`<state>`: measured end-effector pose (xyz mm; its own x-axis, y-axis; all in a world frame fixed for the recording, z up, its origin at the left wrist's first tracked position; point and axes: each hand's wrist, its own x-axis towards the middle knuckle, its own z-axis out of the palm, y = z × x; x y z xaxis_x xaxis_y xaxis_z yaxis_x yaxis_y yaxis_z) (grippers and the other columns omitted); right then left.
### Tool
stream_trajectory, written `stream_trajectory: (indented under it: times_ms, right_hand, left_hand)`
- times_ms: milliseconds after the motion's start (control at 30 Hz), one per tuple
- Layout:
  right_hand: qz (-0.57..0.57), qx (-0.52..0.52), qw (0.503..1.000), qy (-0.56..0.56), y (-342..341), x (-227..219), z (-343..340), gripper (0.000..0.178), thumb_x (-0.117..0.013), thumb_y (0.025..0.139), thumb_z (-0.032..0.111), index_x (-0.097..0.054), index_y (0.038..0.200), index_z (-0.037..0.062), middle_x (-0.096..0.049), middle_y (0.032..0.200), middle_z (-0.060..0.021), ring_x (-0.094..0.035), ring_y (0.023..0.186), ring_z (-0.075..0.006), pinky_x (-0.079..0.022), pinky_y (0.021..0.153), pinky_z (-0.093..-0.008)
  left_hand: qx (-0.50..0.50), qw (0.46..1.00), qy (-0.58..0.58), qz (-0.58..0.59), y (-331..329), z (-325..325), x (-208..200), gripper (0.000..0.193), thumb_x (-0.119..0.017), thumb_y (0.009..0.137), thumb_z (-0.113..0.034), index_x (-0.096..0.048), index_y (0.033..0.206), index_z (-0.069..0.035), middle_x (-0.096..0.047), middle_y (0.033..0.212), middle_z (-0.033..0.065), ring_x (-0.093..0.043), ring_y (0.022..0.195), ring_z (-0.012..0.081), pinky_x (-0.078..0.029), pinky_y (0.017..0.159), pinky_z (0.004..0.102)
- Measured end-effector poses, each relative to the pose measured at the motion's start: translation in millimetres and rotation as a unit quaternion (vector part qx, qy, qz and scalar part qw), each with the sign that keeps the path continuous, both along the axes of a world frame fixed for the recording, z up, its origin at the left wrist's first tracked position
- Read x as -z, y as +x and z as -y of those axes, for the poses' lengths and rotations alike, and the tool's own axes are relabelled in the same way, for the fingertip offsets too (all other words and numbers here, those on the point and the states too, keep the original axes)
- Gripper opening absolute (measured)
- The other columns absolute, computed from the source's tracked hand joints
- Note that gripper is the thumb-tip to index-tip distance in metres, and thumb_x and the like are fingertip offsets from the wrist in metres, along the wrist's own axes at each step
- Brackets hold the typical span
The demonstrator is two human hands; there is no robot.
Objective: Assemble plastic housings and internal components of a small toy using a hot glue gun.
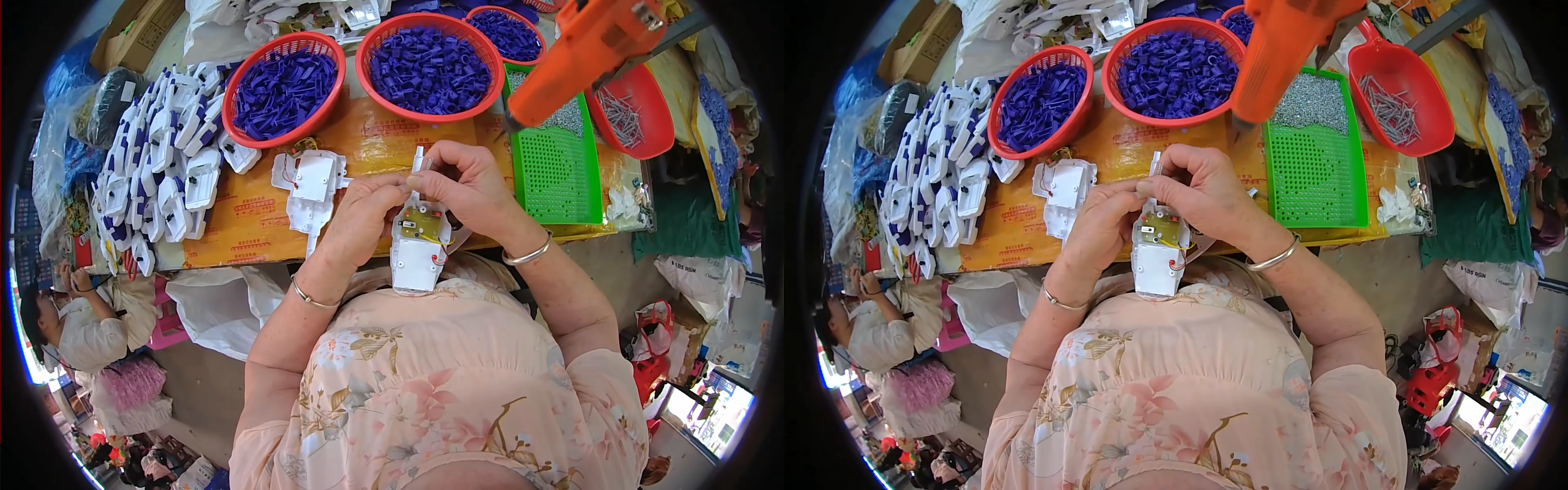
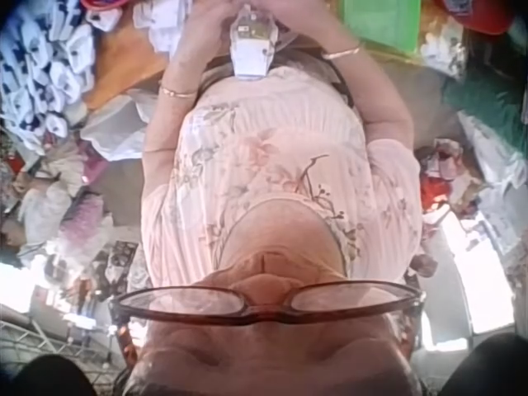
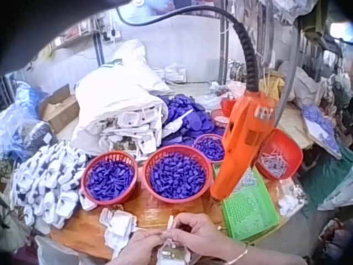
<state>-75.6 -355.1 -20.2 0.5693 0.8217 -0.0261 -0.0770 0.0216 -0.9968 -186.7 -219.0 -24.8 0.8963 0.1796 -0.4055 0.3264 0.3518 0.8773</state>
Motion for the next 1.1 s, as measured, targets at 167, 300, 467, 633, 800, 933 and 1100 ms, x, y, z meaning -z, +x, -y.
stream_trajectory:
  times_ms: [167, 300, 467, 633, 800, 933, 1100]
  right_hand:
    - [0.056, 0.01, 0.998, -0.035, -3.0, -4.4, -1.8, 0.019, -0.069, 0.082, 0.014, -0.057, 0.073, 0.003, -0.054, 0.061, 0.0041, -0.046, 0.056, -0.0013, -0.037, 0.047, -0.021]
    - [0.091, 0.026, 0.995, -0.032, -3.3, -3.2, -3.0, 0.021, -0.07, 0.081, 0.015, -0.057, 0.072, 0.0021, -0.053, 0.058, 0.0032, -0.046, 0.053, -0.0021, -0.036, 0.045, -0.0217]
    - [0.096, -0.003, 0.993, -0.075, 1.6, -7.9, -2.8, 0.019, -0.069, 0.083, 0.013, -0.056, 0.073, 0.0044, -0.054, 0.061, 0.005, -0.046, 0.055, -0.0008, -0.035, 0.047, -0.019]
    - [0.058, -0.016, 0.995, -0.076, 3.7, -2.2, -4.6, 0.021, -0.07, 0.082, 0.014, -0.056, 0.071, 0.0048, -0.054, 0.06, 0.0048, -0.046, 0.054, -0.0011, -0.035, 0.046, -0.0191]
    - [0.023, -0.032, 0.997, -0.062, 6.8, -3.2, -6.2, 0.023, -0.072, 0.081, 0.013, -0.055, 0.068, 0.0055, -0.053, 0.061, 0.0054, -0.045, 0.054, -0.0011, -0.034, 0.046, -0.0192]
    - [0.045, -0.026, 0.996, -0.076, 9.8, -0.5, -9.8, 0.022, -0.074, 0.076, 0.013, -0.057, 0.066, 0.0023, -0.055, 0.06, 0.002, -0.048, 0.054, -0.0037, -0.038, 0.045, -0.0218]
    - [0.034, -0.016, 0.996, -0.077, 8.2, 3.4, -10.9, 0.021, -0.074, 0.076, 0.012, -0.057, 0.067, 0.004, -0.054, 0.061, 0.0037, -0.046, 0.054, -0.0023, -0.036, 0.046, -0.0207]
  left_hand:
    - [-0.003, 1.0, -0.016, 0.01, -1.9, -2.3, 8.6, 0.024, -0.047, 0.085, -0.016, -0.066, 0.089, -0.002, -0.049, 0.064, -0.0053, -0.036, 0.053, 0.0028, -0.025, 0.046, 0.0205]
    - [0.004, 1.0, -0.021, 0.016, -2.0, -3.9, 4.2, 0.023, -0.049, 0.085, -0.011, -0.067, 0.094, 0.0, -0.061, 0.072, -0.0011, -0.049, 0.055, 0.0032, -0.034, 0.047, 0.0177]
    - [0.014, 1.0, 0.015, 0.011, 0.5, -1.2, -8.5, 0.022, -0.051, 0.083, -0.01, -0.067, 0.095, -0.001, -0.059, 0.071, -0.0029, -0.046, 0.055, 0.0019, -0.033, 0.048, 0.0173]
    - [0.028, 0.999, 0.019, 0.027, -0.4, -3.4, -3.4, 0.025, -0.052, 0.085, -0.008, -0.066, 0.105, -0.001, -0.058, 0.074, -0.0054, -0.042, 0.057, 0.0003, -0.032, 0.05, 0.0167]
    - [0.069, 0.996, 0.025, 0.044, -3.5, -11.7, -4.9, 0.023, -0.057, 0.089, -0.011, -0.066, 0.107, -0.001, -0.056, 0.075, -0.0064, -0.042, 0.058, -0.0004, -0.032, 0.051, 0.0158]
    - [0.068, 0.997, 0.023, 0.038, -2.0, -12.3, -3.0, 0.022, -0.059, 0.09, -0.015, -0.066, 0.106, -0.002, -0.055, 0.073, -0.0068, -0.042, 0.058, -0.0005, -0.032, 0.05, 0.016]
    - [0.063, 0.998, -0.013, 0.02, 0.1, -14.1, -7.4, 0.02, -0.057, 0.09, -0.016, -0.067, 0.101, -0.002, -0.054, 0.068, -0.0054, -0.042, 0.052, 0.0009, -0.032, 0.046, 0.0168]
